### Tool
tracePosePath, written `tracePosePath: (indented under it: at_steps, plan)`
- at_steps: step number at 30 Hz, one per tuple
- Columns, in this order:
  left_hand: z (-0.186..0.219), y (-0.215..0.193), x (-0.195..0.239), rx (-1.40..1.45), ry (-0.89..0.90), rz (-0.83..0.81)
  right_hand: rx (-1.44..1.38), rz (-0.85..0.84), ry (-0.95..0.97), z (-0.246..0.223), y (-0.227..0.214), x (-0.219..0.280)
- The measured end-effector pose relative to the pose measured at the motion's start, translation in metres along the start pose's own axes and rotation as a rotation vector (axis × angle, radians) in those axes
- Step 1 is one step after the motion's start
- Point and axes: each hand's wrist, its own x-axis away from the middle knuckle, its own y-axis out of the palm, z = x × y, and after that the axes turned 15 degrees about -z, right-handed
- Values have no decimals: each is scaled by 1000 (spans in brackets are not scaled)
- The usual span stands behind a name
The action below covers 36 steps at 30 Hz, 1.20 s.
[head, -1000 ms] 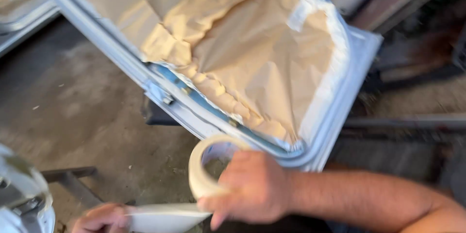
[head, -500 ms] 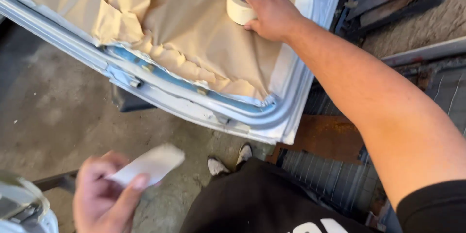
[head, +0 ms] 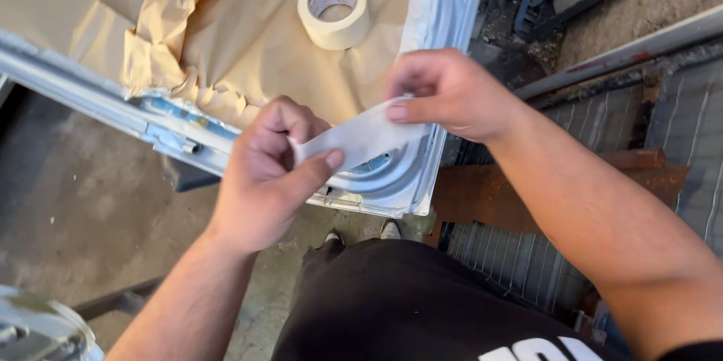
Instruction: The person applies masking tape to the edges of a car door panel covered with brown paper. They tear off strips of tape and smooth them down along the perimeter of the door, ensuring the paper is secured to the surface.
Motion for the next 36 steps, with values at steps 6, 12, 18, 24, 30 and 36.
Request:
tracePosePath:
  at_steps: [6,12,18,24,30,36]
  plan:
    - [-29,-8,-21,-659,-61,-65,390,606,291,-28,36,94]
    - [-102,-41,-20,-1359,92,-512,405,923,273,-30,91,189]
    - [-116,-42,-8,-1141,294,-326,112,1056,112,-11,133,227]
    - [-88,-33,8,-1148,84,-469,401,714,247,-11,144,162]
    - [-58,1,44,-922,-137,-351,71,612,249,30,165,83]
    - [-64,1,69,16,-364,-191,155,557,344,40,128,87]
